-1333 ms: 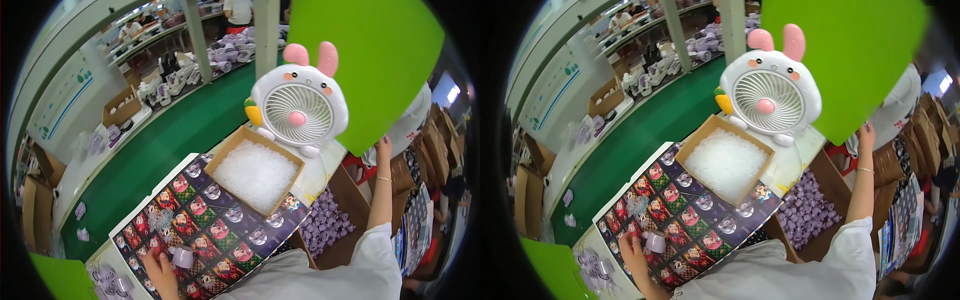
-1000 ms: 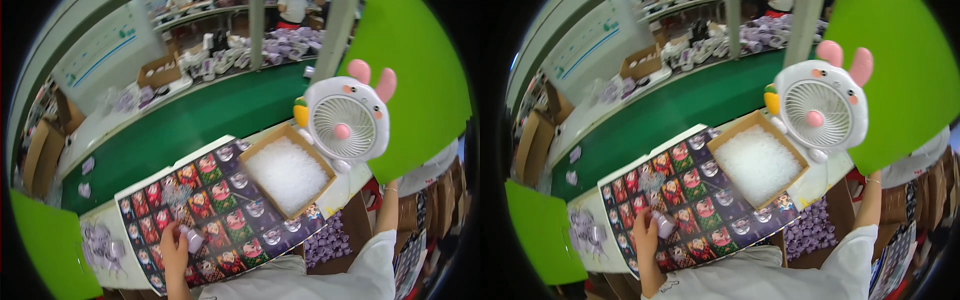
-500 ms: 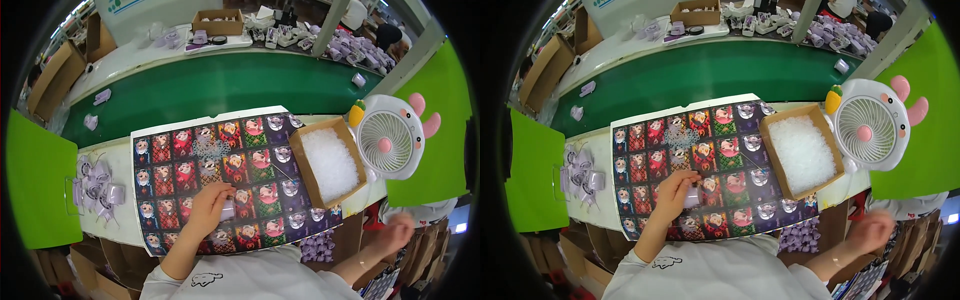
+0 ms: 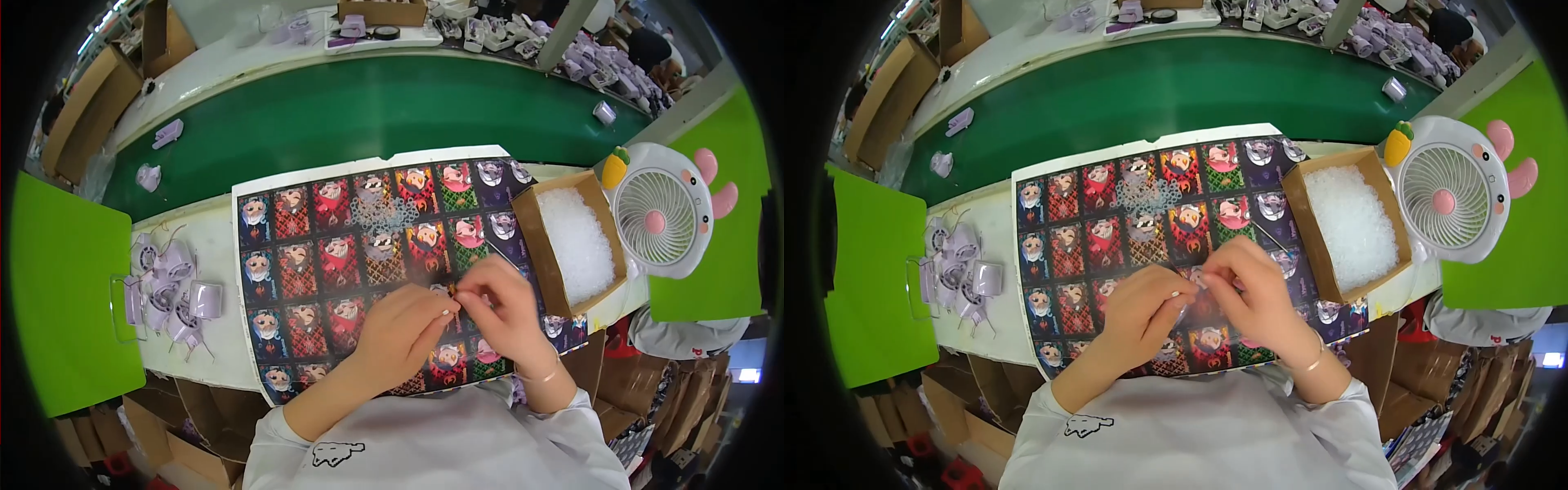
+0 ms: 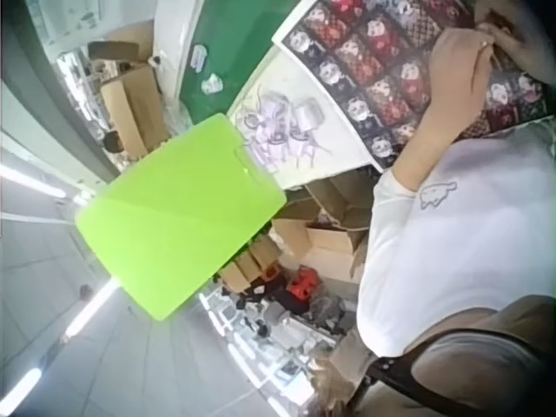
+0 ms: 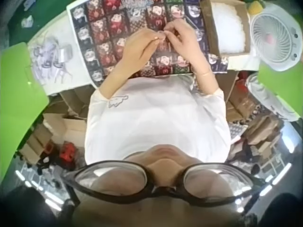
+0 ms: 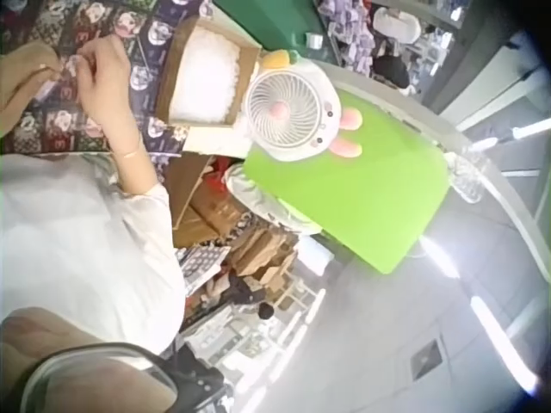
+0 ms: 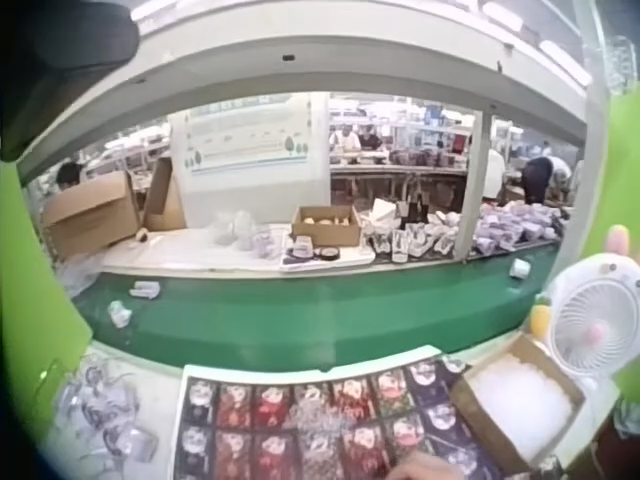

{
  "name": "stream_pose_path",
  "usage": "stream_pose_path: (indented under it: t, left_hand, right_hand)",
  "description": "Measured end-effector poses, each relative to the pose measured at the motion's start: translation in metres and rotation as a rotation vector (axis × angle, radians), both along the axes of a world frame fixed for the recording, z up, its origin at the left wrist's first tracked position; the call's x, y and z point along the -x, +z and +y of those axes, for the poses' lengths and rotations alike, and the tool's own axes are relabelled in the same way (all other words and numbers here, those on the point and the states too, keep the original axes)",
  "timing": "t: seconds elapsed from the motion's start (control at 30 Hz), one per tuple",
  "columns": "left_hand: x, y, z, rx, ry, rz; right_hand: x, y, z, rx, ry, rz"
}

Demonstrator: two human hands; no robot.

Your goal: The person tests a portable fan handle with a circuit board, then repeatedly assembles fan head units by inserting wires and small rubber rings into plastic housings by hand.

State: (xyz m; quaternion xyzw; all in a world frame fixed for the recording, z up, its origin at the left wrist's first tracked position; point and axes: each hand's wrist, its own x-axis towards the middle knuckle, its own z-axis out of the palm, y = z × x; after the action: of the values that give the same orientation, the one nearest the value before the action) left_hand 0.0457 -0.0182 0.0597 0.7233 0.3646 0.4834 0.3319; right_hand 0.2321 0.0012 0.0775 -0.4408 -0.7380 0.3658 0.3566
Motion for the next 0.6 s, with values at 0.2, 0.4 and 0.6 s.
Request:
stream_pose_path:
  t: [0.2, 0.4, 0.6]
  left_hand:
    - [-0.006, 0.007, 0.002, -0.095, -0.03, 0.125]
    - [-0.006, -0.001, 0.002, -0.182, -0.03, 0.2]
    - [-0.008, -0.004, 0.003, -0.369, 0.042, 0.292]
  right_hand:
    - [0.008, 0.028, -0.022, -0.335, -0.015, 0.04]
    - [0.01, 0.035, -0.029, -0.371, -0.062, -0.152]
    - [0.003, 0.031, -0.026, -0.301, -0.077, -0.174]
